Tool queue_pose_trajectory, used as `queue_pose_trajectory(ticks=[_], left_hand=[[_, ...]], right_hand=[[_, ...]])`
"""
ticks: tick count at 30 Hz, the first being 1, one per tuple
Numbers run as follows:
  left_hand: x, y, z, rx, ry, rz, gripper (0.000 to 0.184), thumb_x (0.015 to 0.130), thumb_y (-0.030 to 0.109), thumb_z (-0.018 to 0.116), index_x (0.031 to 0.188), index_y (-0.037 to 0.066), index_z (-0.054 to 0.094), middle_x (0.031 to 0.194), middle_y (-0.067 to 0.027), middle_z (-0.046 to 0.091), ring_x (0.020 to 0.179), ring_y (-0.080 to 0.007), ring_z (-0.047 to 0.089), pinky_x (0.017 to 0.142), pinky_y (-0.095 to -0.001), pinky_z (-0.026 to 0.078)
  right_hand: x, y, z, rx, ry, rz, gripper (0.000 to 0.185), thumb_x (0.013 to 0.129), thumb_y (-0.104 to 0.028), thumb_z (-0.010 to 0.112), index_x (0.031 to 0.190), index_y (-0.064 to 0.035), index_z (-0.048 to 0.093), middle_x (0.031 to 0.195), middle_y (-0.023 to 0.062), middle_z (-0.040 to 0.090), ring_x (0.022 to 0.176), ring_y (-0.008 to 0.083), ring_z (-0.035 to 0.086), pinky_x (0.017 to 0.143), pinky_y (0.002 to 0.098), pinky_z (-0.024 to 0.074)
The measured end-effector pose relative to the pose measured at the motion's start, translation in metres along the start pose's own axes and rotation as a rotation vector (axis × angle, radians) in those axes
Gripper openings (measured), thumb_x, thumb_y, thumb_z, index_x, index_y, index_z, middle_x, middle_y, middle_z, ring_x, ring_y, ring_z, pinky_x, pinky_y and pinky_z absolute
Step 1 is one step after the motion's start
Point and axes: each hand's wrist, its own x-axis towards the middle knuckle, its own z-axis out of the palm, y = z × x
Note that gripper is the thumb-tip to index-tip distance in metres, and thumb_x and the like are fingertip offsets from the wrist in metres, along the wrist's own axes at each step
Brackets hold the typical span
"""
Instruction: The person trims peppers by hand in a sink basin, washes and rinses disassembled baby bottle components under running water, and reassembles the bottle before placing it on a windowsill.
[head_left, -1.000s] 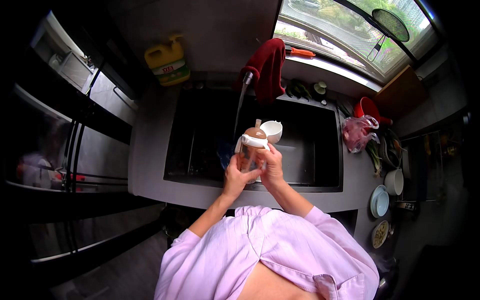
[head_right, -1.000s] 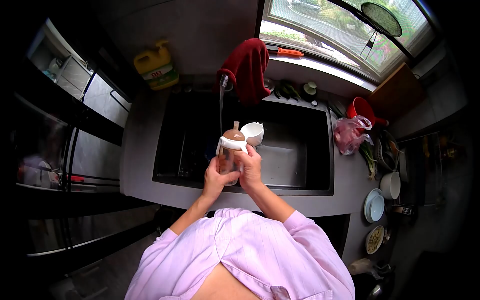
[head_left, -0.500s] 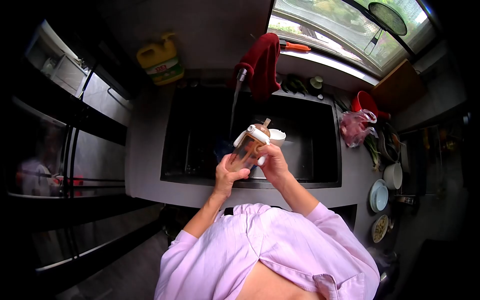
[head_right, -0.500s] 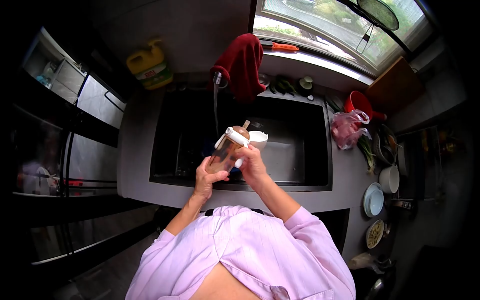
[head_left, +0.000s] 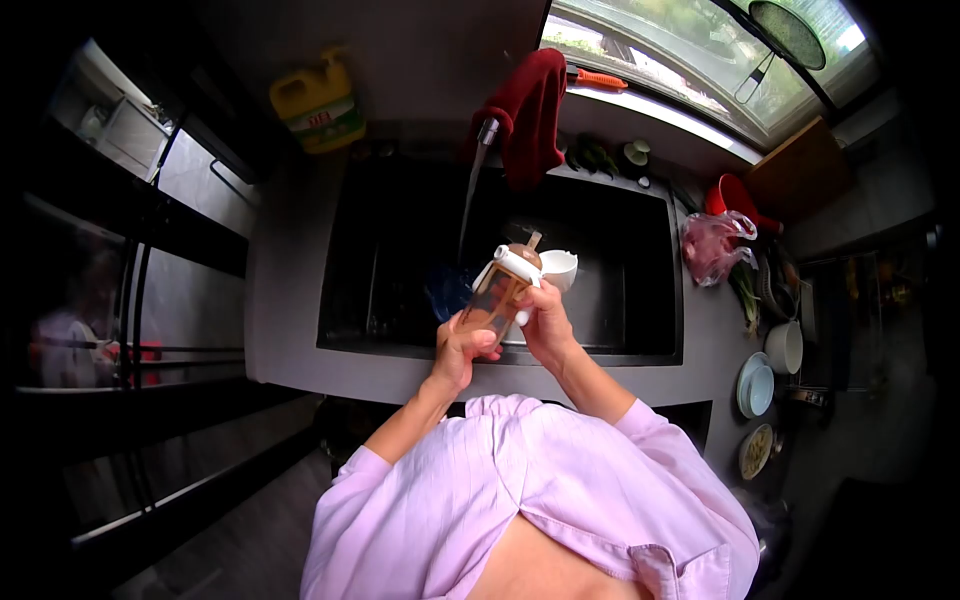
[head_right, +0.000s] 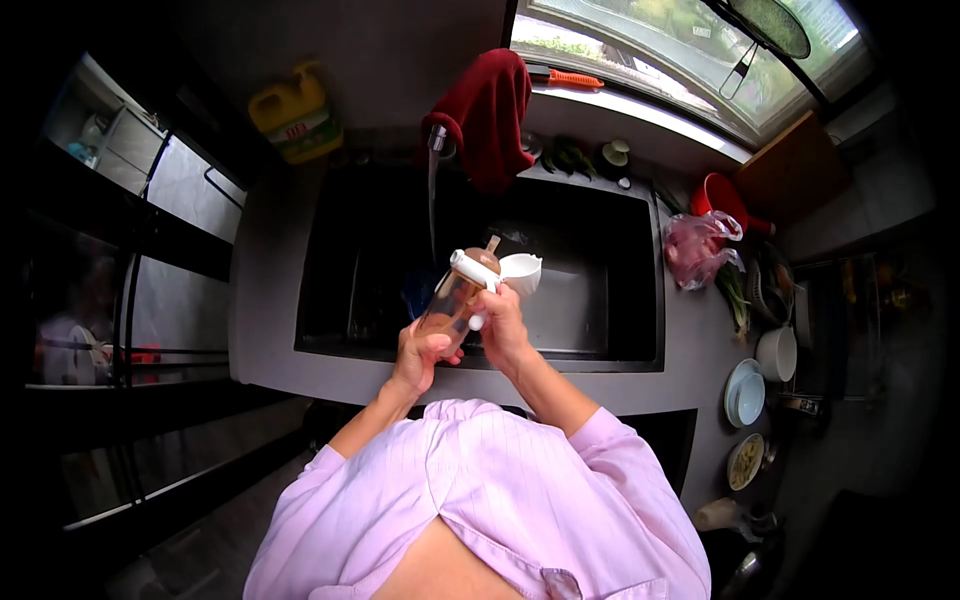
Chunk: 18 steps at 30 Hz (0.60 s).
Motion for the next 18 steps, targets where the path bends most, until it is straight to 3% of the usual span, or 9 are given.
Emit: queue_pose_trajectory(ticks=[6,8,9,11,12,13,15,17,18], left_hand=[[0.005,-0.002,-0.006,-0.005,-0.069,-0.020,0.055,0.054,0.023,0.064,0.100,-0.004,0.052,0.076,-0.0118,0.058,0.056,-0.0194,0.058,0.048,-0.0262,0.049],[0.008,-0.005,-0.012,-0.046,-0.186,-0.038,0.061,0.059,0.036,0.067,0.102,-0.004,0.051,0.074,-0.0128,0.057,0.054,-0.0197,0.056,0.047,-0.0264,0.048],[0.007,-0.006,-0.012,-0.043,-0.188,-0.047,0.061,0.059,0.036,0.067,0.102,-0.004,0.051,0.074,-0.0128,0.057,0.054,-0.0197,0.056,0.047,-0.0264,0.048],[0.002,-0.010,-0.011,-0.693,-0.494,-0.424,0.072,0.061,0.052,0.067,0.104,-0.003,0.049,0.076,-0.0134,0.057,0.057,-0.0191,0.057,0.047,-0.0249,0.048],[-0.002,-0.012,-0.004,-0.528,-0.454,-0.292,0.081,0.063,0.066,0.060,0.105,-0.002,0.049,0.076,-0.0152,0.056,0.055,-0.0198,0.056,0.042,-0.0258,0.046],[0.004,-0.008,-0.007,-0.523,-0.455,-0.296,0.081,0.063,0.066,0.060,0.105,-0.002,0.049,0.076,-0.0152,0.056,0.055,-0.0198,0.056,0.042,-0.0258,0.046],[0.014,0.005,-0.013,-0.473,-0.720,-0.353,0.080,0.066,0.067,0.056,0.106,-0.002,0.050,0.078,-0.0158,0.056,0.051,-0.0204,0.055,0.037,-0.0269,0.043],[0.011,0.016,-0.007,-0.557,-0.653,-0.397,0.078,0.069,0.069,0.051,0.104,-0.001,0.051,0.079,-0.0162,0.057,0.049,-0.0213,0.055,0.034,-0.0282,0.042],[0.009,0.027,-0.001,-0.441,-0.519,-0.407,0.078,0.070,0.069,0.050,0.107,-0.001,0.049,0.077,-0.0174,0.057,0.047,-0.0215,0.053,0.034,-0.0284,0.043]], right_hand=[[0.001,0.000,0.000,-0.012,0.006,-0.057,0.045,0.061,-0.009,0.052,0.105,-0.0002,0.051,0.091,0.0072,0.055,0.084,0.0144,0.052,0.074,0.0255,0.0412],[0.004,0.004,-0.009,-0.074,-0.045,-0.080,0.058,0.059,-0.014,0.052,0.114,0.0020,0.046,0.102,0.0121,0.053,0.098,0.0220,0.052,0.089,0.0356,0.0406],[0.006,0.004,-0.013,-0.069,-0.037,-0.080,0.058,0.059,-0.014,0.052,0.114,0.0020,0.046,0.102,0.0121,0.053,0.098,0.0220,0.052,0.089,0.0356,0.0406],[0.011,0.000,-0.021,0.068,-0.231,0.001,0.063,0.054,-0.013,0.050,0.115,0.0035,0.046,0.105,0.0146,0.054,0.098,0.0239,0.052,0.090,0.0349,0.0402],[0.011,-0.008,-0.014,0.040,-0.219,-0.012,0.068,0.050,-0.012,0.049,0.116,0.0050,0.045,0.108,0.0169,0.055,0.100,0.0262,0.053,0.092,0.0343,0.0388],[0.009,-0.017,-0.005,0.045,-0.218,-0.017,0.068,0.050,-0.012,0.049,0.116,0.0050,0.045,0.108,0.0169,0.055,0.100,0.0262,0.053,0.092,0.0343,0.0388],[0.002,-0.028,0.009,0.157,-0.337,-0.064,0.064,0.052,-0.008,0.047,0.114,0.0047,0.044,0.100,0.0122,0.056,0.086,0.0186,0.055,0.077,0.0250,0.0421],[0.005,-0.030,-0.001,0.156,-0.389,-0.051,0.067,0.052,-0.009,0.051,0.117,0.0026,0.044,0.101,0.0102,0.055,0.089,0.0188,0.054,0.082,0.0259,0.0403],[0.009,-0.027,-0.006,0.084,-0.379,-0.074,0.071,0.048,-0.011,0.053,0.118,0.0032,0.043,0.106,0.0130,0.055,0.096,0.0219,0.053,0.089,0.0294,0.0380]])
